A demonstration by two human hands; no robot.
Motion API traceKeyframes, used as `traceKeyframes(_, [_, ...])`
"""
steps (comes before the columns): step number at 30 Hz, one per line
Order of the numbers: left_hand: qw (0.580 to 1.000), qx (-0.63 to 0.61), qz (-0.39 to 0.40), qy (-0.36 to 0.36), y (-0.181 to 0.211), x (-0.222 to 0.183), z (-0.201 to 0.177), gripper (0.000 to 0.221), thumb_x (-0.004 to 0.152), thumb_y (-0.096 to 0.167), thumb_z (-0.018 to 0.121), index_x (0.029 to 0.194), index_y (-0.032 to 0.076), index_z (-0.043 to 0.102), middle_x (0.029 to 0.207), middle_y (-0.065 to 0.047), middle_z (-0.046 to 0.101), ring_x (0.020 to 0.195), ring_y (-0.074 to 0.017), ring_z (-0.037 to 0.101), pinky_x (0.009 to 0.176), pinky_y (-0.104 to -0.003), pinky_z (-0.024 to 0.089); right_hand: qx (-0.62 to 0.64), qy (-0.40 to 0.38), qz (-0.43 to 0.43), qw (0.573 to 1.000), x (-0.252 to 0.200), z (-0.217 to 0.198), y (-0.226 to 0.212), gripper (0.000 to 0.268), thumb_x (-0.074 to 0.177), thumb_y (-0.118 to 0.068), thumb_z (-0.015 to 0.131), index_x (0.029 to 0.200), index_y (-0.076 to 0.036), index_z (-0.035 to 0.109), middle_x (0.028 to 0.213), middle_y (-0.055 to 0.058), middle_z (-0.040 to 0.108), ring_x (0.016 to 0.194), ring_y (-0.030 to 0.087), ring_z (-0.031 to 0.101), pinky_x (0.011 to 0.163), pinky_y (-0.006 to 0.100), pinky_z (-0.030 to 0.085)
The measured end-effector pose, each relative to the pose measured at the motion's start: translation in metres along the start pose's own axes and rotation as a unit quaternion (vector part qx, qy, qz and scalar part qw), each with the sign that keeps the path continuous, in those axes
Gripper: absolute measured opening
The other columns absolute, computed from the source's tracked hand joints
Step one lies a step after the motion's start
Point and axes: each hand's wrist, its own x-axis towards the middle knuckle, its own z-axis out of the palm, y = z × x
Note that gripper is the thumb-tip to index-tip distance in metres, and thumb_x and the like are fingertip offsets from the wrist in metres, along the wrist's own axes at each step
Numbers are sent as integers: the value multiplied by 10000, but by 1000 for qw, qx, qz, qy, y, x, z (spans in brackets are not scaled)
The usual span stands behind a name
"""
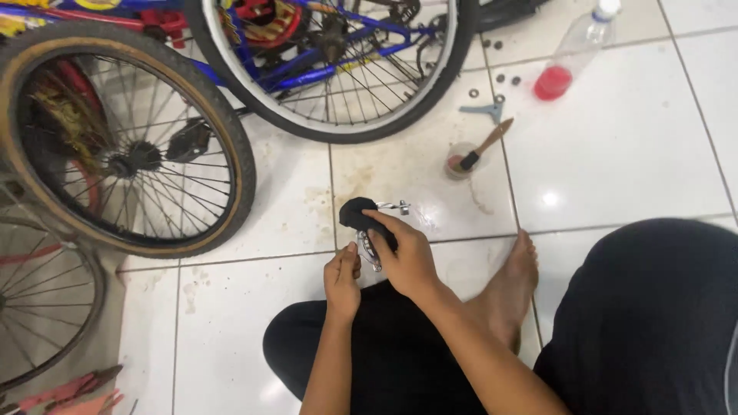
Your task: Cleaning and polishing a bicycle brake caliper using a cloth and a brush with cleaning solution.
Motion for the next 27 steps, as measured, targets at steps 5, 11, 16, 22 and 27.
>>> traceKeyframes(5, [999, 19, -3, 33, 39, -8, -5, 457, 1095, 221, 470, 645, 142, 486, 597, 27, 375, 634, -126, 342, 605, -264, 339, 83, 83, -2, 993, 17, -2, -36, 308, 1012, -143, 622, 1283, -11, 685, 1164, 249, 739, 1140, 382, 680, 958, 486, 543])
traceKeyframes(11, [998, 42, 27, 50, 109, -28, 4, 475, 1098, 202, 459, 633, 130, 514, 573, 20, 377, 623, -127, 338, 599, -274, 353, 98, 148, -72, 982, 26, -28, -69, 293, 1025, -84, 610, 1301, -5, 666, 1130, 198, 749, 1054, 237, 703, 874, 379, 579])
traceKeyframes(16, [996, 50, 42, 60, 135, -46, 14, 492, 1101, 196, 461, 615, 134, 508, 567, 27, 386, 616, -117, 341, 595, -268, 367, -40, 44, -213, 975, 20, -57, -93, 357, 932, 51, 672, 1277, -36, 703, 1157, 165, 755, 1030, 356, 724, 840, 426, 588])
traceKeyframes(22, [995, 48, 3, 93, 125, -52, 31, 419, 1000, 235, 548, 709, -43, 663, 551, -27, 492, 524, -121, 372, 511, -264, 334, -67, -101, -197, 973, 34, -95, -94, 412, 864, 5, 689, 1275, -15, 663, 1118, 138, 770, 676, 151, 622, 607, 259, 522])
traceKeyframes(27, [997, -2, 61, 42, 122, -51, 44, 434, 1027, 239, 514, 665, 4, 553, 603, -27, 485, 580, -130, 397, 562, -270, 371, -103, -30, -231, 967, 50, -117, -95, 404, 856, 46, 684, 1256, -11, 673, 1112, 135, 688, 850, 202, 645, 718, 283, 518])
